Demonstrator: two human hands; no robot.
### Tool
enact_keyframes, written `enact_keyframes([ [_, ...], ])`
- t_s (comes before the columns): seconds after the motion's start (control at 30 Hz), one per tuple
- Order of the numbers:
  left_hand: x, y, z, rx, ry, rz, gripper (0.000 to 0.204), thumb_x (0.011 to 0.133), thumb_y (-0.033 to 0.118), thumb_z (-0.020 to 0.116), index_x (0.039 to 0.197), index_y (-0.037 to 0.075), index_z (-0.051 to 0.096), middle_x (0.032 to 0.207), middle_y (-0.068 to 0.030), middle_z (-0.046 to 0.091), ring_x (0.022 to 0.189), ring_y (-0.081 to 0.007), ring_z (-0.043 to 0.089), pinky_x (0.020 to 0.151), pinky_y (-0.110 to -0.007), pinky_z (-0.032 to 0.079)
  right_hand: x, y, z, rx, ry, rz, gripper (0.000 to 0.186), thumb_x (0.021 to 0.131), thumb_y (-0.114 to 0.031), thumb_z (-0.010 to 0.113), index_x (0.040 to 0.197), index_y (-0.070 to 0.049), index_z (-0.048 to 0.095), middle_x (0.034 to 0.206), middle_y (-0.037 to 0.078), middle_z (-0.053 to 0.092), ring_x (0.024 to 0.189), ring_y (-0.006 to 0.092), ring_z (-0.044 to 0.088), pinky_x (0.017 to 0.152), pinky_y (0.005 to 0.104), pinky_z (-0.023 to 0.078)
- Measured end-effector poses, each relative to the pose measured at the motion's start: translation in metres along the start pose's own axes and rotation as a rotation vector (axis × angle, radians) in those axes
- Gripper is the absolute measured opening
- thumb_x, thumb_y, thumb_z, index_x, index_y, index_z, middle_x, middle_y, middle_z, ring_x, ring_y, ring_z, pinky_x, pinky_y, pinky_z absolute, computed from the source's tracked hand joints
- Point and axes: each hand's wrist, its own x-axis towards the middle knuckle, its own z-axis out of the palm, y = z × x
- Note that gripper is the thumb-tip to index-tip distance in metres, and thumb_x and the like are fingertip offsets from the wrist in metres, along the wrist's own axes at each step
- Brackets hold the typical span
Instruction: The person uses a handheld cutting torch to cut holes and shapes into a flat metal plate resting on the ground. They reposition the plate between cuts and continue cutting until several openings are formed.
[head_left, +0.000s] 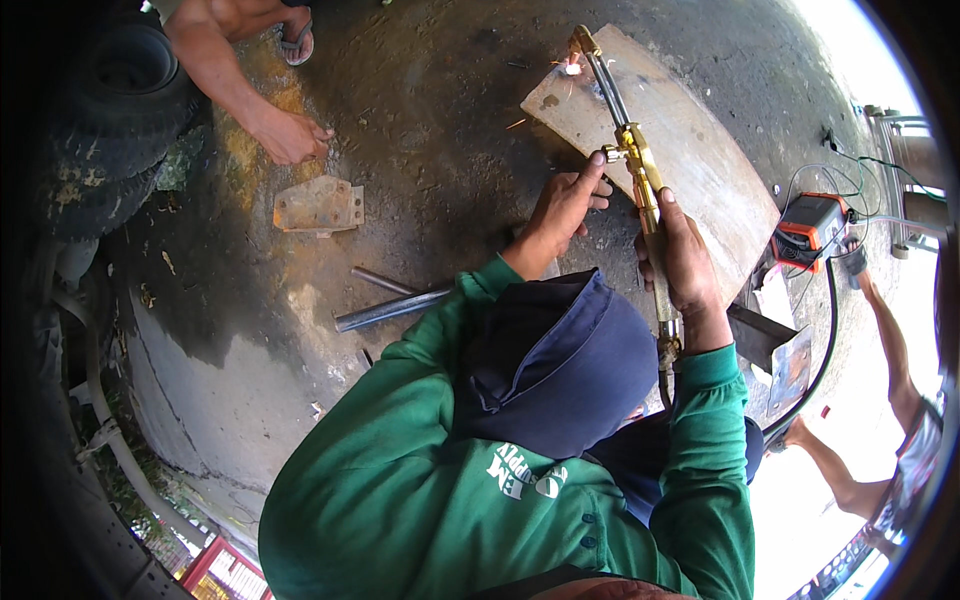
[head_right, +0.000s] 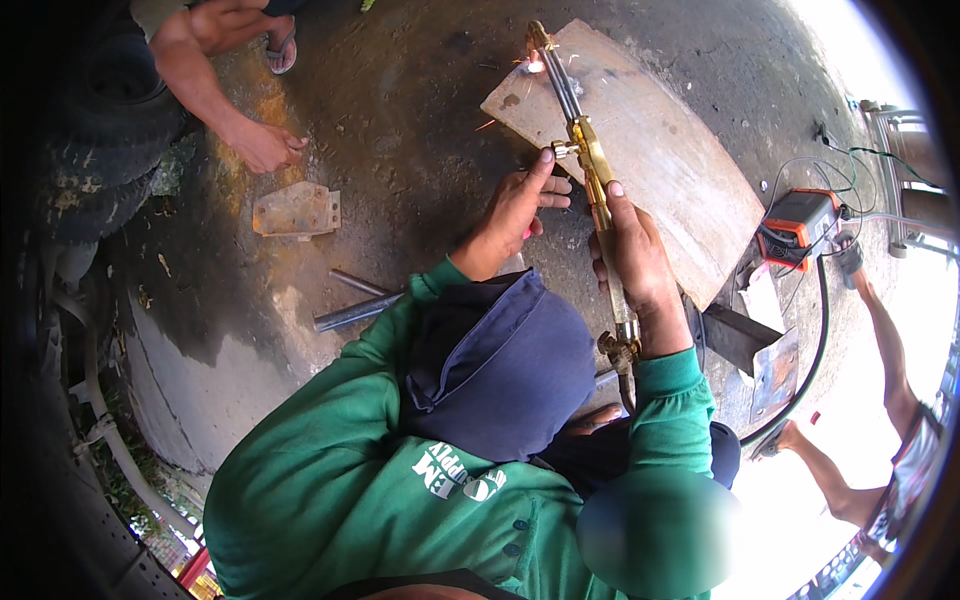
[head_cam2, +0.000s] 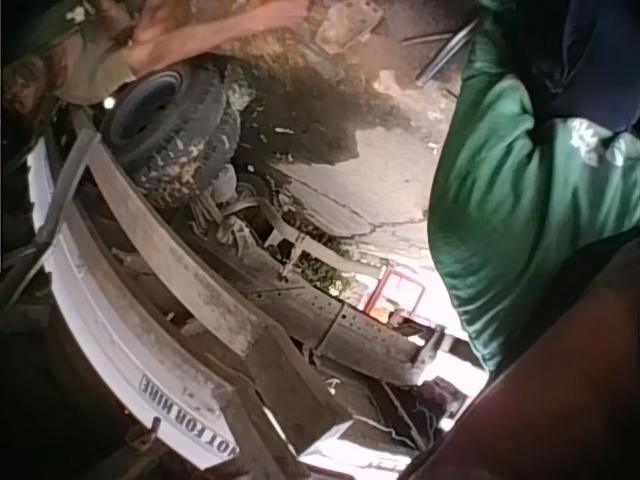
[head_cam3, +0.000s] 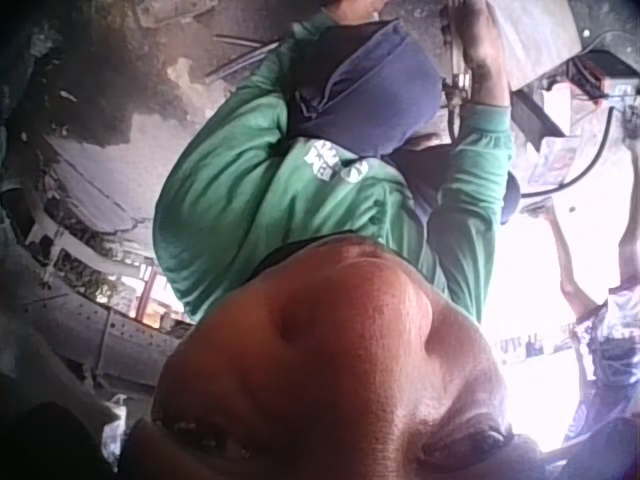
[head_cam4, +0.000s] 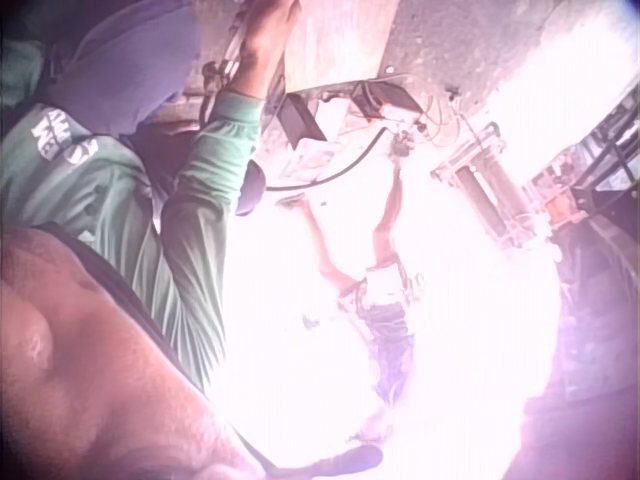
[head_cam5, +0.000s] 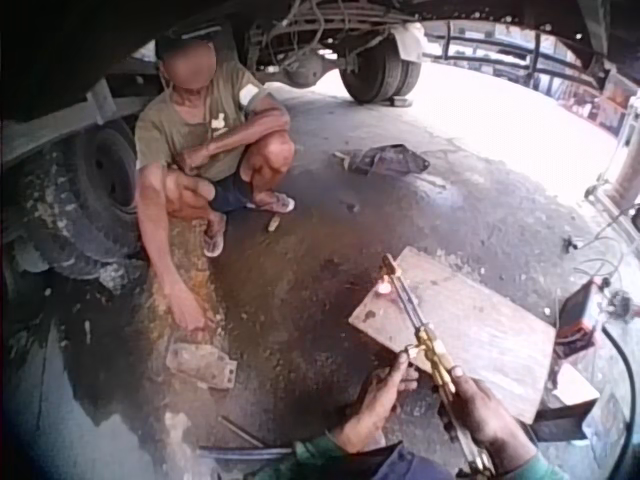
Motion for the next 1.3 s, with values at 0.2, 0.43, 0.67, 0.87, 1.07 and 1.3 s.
enact_keyframes([
  [0.2, -0.0032, 0.0017, 0.0005, 0.001, 0.011, 0.008, 0.088, 0.092, 0.076, 0.052, 0.117, -0.006, 0.066, 0.113, -0.0157, 0.072, 0.099, -0.0196, 0.072, 0.045, -0.025, 0.041, -0.0004, 0.0023, 0.0002, 0.017, -0.015, -0.024, 0.064, 0.106, -0.06, 0.037, 0.111, -0.001, 0.062, 0.065, 0.005, 0.054, 0.047, 0.0149, 0.051, 0.041, 0.0304, 0.041],
  [0.43, -0.0014, -0.0005, -0.0014, -0.004, 0.009, 0.015, 0.083, 0.093, 0.074, 0.054, 0.115, -0.005, 0.067, 0.109, -0.0151, 0.072, 0.093, -0.0185, 0.073, 0.044, -0.024, 0.041, -0.0012, 0.0016, 0.0009, 0.013, -0.007, -0.015, 0.062, 0.106, -0.059, 0.038, 0.113, -0.002, 0.061, 0.065, 0.005, 0.054, 0.046, 0.0148, 0.05, 0.042, 0.0299, 0.041],
  [0.67, -0.0005, -0.0023, -0.0019, -0.038, 0.009, 0.036, 0.076, 0.093, 0.07, 0.058, 0.111, -0.004, 0.068, 0.105, -0.0142, 0.073, 0.089, -0.0183, 0.073, 0.044, -0.024, 0.042, -0.0027, 0.0015, 0.0009, 0.012, 0.004, -0.013, 0.062, 0.105, -0.059, 0.039, 0.112, -0.002, 0.062, 0.066, 0.005, 0.055, 0.047, 0.0142, 0.05, 0.042, 0.0298, 0.041],
  [0.87, -0.0023, -0.0004, -0.0046, -0.043, -0.019, 0.039, 0.073, 0.094, 0.067, 0.06, 0.111, -0.003, 0.068, 0.105, -0.0132, 0.073, 0.088, -0.0171, 0.073, 0.044, -0.024, 0.042, -0.0013, 0.0056, 0.0016, 0.002, 0.03, -0.029, 0.065, 0.105, -0.061, 0.037, 0.112, -0.003, 0.065, 0.064, 0.004, 0.054, 0.044, 0.0135, 0.049, 0.04, 0.0286, 0.039],
  [1.07, 0.0008, -0.006, -0.0054, -0.051, -0.009, 0.072, 0.075, 0.089, 0.07, 0.064, 0.104, -0.003, 0.069, 0.102, -0.0139, 0.072, 0.084, -0.0181, 0.072, 0.044, -0.025, 0.043, -0.0033, 0.0055, 0.0002, 0.011, 0.023, -0.022, 0.065, 0.105, -0.061, 0.037, 0.112, -0.003, 0.066, 0.063, 0.004, 0.054, 0.044, 0.0134, 0.049, 0.04, 0.0286, 0.039],
  [1.3, -0.0003, -0.0062, -0.0017, -0.067, 0.001, 0.089, 0.071, 0.092, 0.067, 0.063, 0.103, -0.003, 0.069, 0.101, -0.0134, 0.072, 0.082, -0.017, 0.072, 0.044, -0.025, 0.043, 0.0019, 0.0097, -0.0024, 0.014, 0.011, -0.034, 0.066, 0.105, -0.061, 0.036, 0.111, -0.002, 0.065, 0.062, 0.004, 0.053, 0.043, 0.0138, 0.048, 0.039, 0.029, 0.039],
])
